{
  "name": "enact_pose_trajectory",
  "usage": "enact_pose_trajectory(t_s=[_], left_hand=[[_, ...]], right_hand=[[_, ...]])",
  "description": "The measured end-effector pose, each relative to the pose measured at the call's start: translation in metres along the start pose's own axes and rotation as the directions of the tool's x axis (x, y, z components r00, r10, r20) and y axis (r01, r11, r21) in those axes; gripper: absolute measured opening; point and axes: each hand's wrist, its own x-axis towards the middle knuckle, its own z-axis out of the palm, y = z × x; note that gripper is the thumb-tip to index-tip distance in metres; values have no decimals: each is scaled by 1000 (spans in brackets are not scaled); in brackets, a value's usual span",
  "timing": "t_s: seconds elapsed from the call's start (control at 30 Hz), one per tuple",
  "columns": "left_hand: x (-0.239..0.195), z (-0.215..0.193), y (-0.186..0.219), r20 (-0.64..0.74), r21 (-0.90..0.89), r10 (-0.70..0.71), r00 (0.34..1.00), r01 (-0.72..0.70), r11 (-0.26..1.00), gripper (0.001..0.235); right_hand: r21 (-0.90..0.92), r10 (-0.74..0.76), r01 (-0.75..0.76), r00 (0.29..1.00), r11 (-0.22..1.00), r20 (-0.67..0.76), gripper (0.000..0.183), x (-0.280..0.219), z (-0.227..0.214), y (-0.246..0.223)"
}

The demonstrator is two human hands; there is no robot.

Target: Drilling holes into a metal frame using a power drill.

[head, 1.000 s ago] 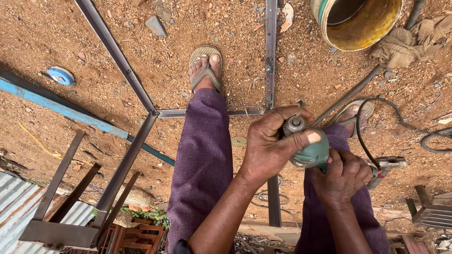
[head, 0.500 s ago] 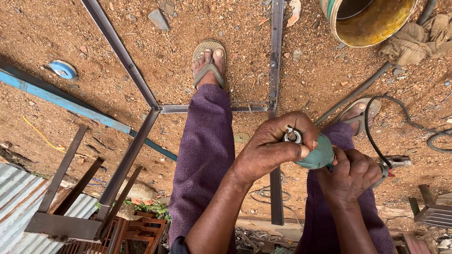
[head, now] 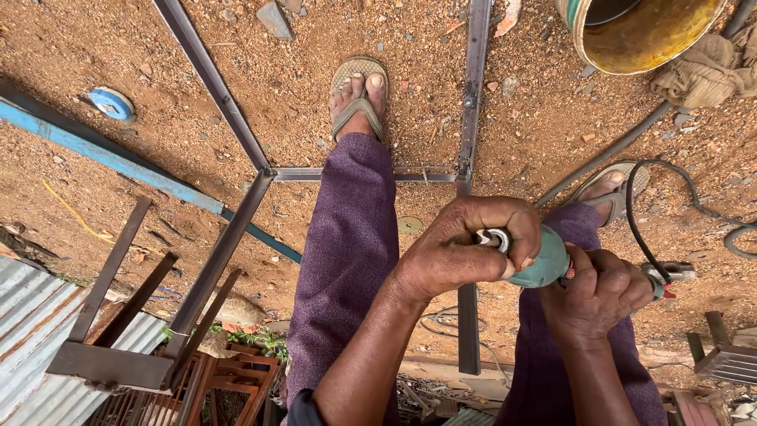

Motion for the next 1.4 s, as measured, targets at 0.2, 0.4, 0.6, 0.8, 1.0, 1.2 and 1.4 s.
enact_pose_trajectory(t_s=[0.2, 0.4, 0.6, 0.8, 1.0, 1.2, 1.4], left_hand=[[2, -2, -1, 17, 6, 3, 1000, -3, 1000, 12], [1, -2, 4, 25, 14, -27, 999, 27, 1000, 12], [2, -2, 3, 0, 30, -31, 1000, 31, 999, 12], [2, -2, 4, 6, 35, -42, 999, 42, 999, 15], [0, 1, -1, -14, 63, -27, 1000, 27, 998, 16], [3, 11, 5, -95, 125, -36, 995, 48, 991, 19], [10, 8, -15, -275, 291, -10, 961, 93, 952, 15]], right_hand=[[6, -6, 6, 1000, 1000, 0, 50, 0, 1, 1], [1, -9, 9, 1000, 1000, 10, 49, -2, 3, 2], [-5, -4, 4, 999, 1000, 41, 50, -3, 3, 3], [-13, 0, 0, 999, 1000, 38, 48, -3, 3, 2], [4, -2, 2, 999, 1000, 40, 50, -2, 6, 1], [76, -1, -5, 997, 997, 82, 57, 5, 9, -2], [249, -73, 6, 963, 969, 260, 67, 16, 2, -6]])
